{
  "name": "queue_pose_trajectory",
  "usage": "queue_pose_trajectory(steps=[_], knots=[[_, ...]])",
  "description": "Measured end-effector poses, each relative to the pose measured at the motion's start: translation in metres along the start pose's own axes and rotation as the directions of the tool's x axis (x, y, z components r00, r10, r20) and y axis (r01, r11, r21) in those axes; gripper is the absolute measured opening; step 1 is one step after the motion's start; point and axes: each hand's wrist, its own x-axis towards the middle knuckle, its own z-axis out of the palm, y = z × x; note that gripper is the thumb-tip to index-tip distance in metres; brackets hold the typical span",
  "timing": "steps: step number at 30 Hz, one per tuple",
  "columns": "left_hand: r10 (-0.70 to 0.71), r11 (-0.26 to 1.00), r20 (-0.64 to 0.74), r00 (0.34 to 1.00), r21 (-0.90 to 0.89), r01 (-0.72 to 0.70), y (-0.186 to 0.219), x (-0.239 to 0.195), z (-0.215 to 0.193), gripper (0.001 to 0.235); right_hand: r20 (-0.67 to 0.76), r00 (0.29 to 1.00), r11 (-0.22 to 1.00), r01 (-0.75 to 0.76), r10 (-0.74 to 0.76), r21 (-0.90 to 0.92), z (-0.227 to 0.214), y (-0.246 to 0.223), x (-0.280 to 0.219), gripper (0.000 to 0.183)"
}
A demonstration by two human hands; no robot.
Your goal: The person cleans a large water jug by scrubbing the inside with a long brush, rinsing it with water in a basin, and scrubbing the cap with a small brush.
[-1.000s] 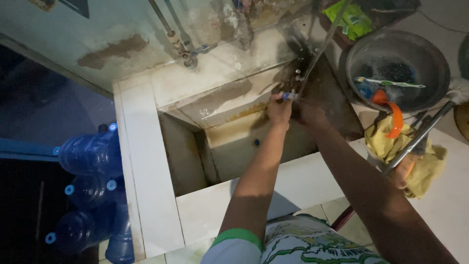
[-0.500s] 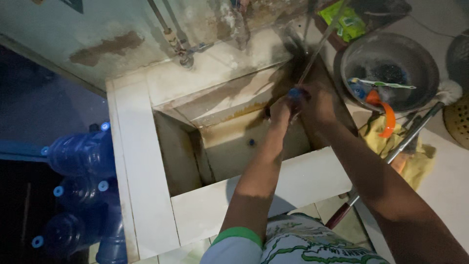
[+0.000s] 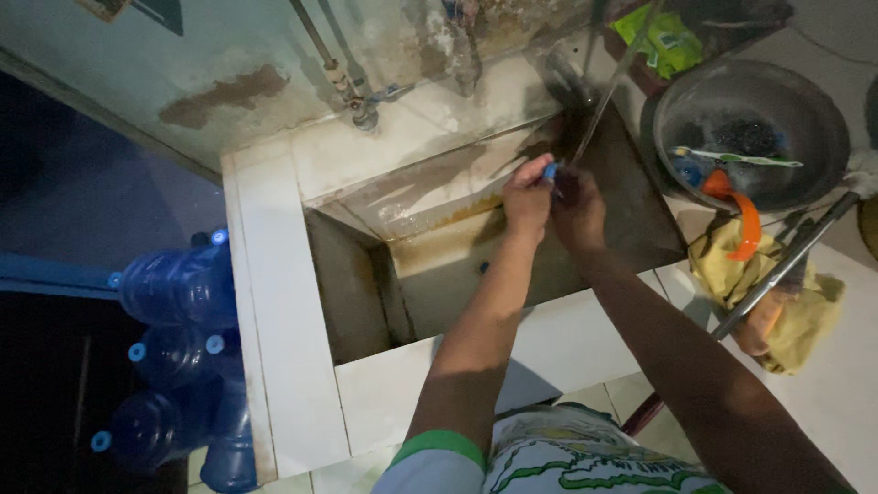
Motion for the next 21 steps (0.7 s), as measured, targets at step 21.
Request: queue_pose_trajectory(steps=[21], knots=[[-0.603, 0.798, -0.129, 0.787, -0.101, 0.595, -0.032, -0.012, 0.022, 0.02, 0.292, 0.95, 0.804, 0.09, 0.107, -0.588, -0.05, -0.102, 0.032, 0.036]])
